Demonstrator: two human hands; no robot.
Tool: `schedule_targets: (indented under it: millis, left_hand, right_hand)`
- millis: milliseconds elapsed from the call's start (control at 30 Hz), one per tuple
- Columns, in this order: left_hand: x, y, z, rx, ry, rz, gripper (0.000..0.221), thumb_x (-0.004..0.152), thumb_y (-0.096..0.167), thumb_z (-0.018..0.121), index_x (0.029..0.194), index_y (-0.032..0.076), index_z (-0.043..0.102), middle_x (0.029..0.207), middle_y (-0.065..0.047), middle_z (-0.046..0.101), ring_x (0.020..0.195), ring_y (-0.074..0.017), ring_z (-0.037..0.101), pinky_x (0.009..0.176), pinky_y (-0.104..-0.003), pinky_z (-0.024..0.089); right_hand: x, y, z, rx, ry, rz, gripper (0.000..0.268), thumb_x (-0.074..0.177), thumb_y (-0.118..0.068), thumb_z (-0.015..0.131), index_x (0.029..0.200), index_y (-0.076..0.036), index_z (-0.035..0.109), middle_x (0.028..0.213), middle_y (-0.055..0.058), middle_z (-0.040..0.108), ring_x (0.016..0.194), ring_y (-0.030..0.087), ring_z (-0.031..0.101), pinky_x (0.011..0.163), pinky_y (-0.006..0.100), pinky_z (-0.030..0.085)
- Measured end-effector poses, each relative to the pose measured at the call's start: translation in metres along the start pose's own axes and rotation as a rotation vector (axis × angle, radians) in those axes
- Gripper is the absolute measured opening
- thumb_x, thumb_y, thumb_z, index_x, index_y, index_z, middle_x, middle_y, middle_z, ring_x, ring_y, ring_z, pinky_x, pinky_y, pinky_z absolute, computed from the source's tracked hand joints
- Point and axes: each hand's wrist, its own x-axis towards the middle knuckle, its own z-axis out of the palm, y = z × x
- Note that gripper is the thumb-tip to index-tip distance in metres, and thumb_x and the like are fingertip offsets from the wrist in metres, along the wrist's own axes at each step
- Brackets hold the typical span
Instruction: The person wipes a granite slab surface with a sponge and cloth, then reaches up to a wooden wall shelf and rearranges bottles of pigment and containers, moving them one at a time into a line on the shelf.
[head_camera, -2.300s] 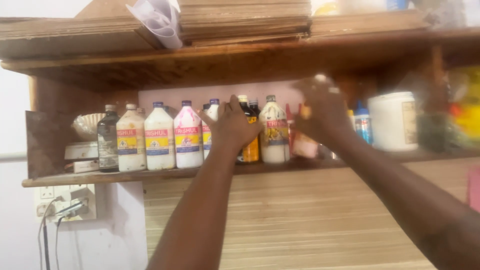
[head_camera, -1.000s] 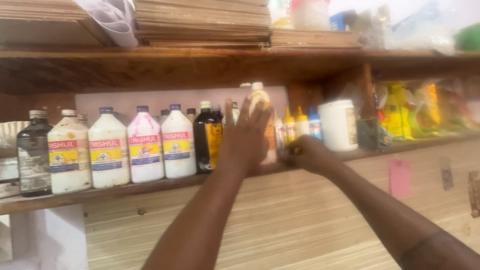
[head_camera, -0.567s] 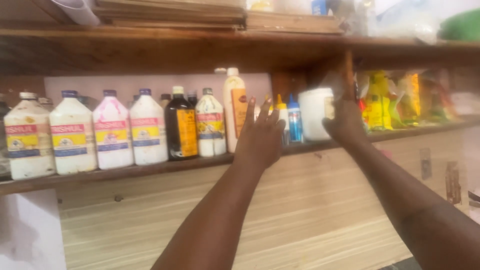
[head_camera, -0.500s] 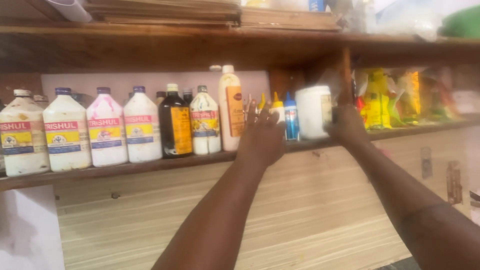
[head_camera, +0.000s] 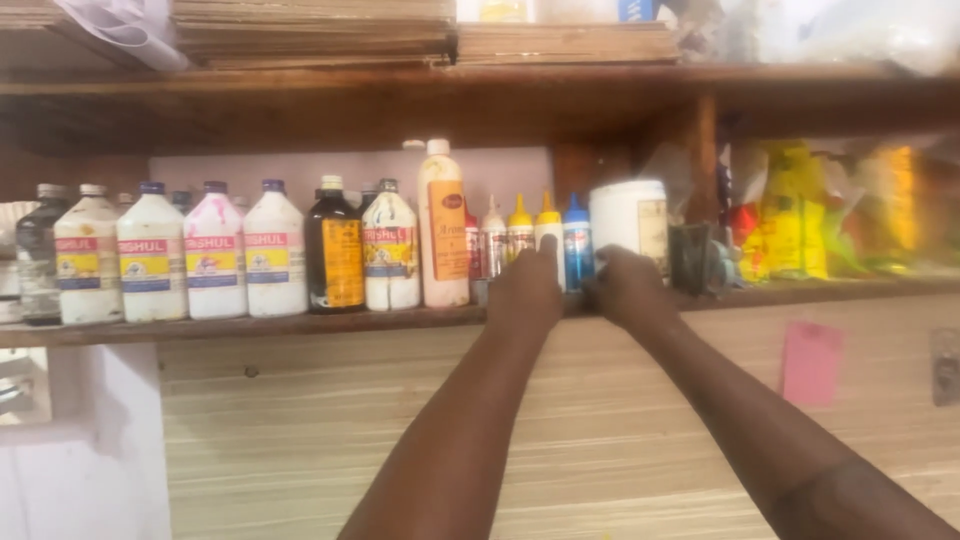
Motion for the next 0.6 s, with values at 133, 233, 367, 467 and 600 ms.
schedule_targets:
  millis: [133,233,367,467,600]
  left_hand:
    - [0.011,0.002,0.014,-0.13,-0.106,-0.179,0.033,0.097,0.011,0.059,0.129,0.005,0.053,0.118,-0.023,0.069,0.114,-0.0383,0.067,0.093,-0.049,0.056]
    - [0.005,0.002,0.008,-0.179,-0.136,-0.165,0.047,0.09,0.014,0.066,0.134,0.003,0.051,0.119,-0.024,0.069,0.115,-0.038,0.067,0.095,-0.047,0.056]
    - [0.005,0.003,0.012,-0.282,-0.152,-0.174,0.064,0.086,0.019,0.073,0.141,0.002,0.045,0.123,-0.024,0.066,0.118,-0.0373,0.065,0.098,-0.045,0.054]
    - [0.005,0.006,0.016,-0.321,-0.169,-0.208,0.067,0.088,0.025,0.074,0.143,0.001,0.045,0.126,-0.024,0.065,0.121,-0.0371,0.063,0.1,-0.046,0.053]
    - [-0.001,0.007,0.006,-0.326,-0.144,-0.197,0.077,0.088,0.023,0.073,0.151,0.0,0.034,0.126,-0.025,0.064,0.121,-0.0373,0.063,0.101,-0.046,0.051]
  right_hand:
    - [0.015,-0.019,0.0,-0.103,-0.341,0.094,0.024,0.078,-0.022,0.082,0.093,-0.005,0.08,0.094,0.018,0.076,0.087,0.031,0.073,0.082,0.042,0.058]
    - [0.017,-0.033,-0.02,-0.074,-0.424,0.228,0.026,0.085,-0.033,0.081,0.095,-0.009,0.08,0.097,0.014,0.079,0.087,0.027,0.076,0.085,0.039,0.059]
    - [0.017,-0.028,-0.033,-0.113,-0.518,0.236,0.028,0.082,-0.03,0.083,0.103,-0.011,0.081,0.1,0.014,0.079,0.09,0.026,0.075,0.086,0.04,0.059]
    - [0.016,-0.033,-0.039,0.081,-0.498,0.262,0.036,0.077,-0.027,0.086,0.107,-0.009,0.079,0.104,0.013,0.078,0.093,0.025,0.076,0.085,0.039,0.061]
    - [0.011,-0.023,-0.04,0.077,-0.476,0.29,0.04,0.077,-0.024,0.086,0.112,-0.007,0.078,0.106,0.015,0.078,0.095,0.027,0.076,0.086,0.038,0.061]
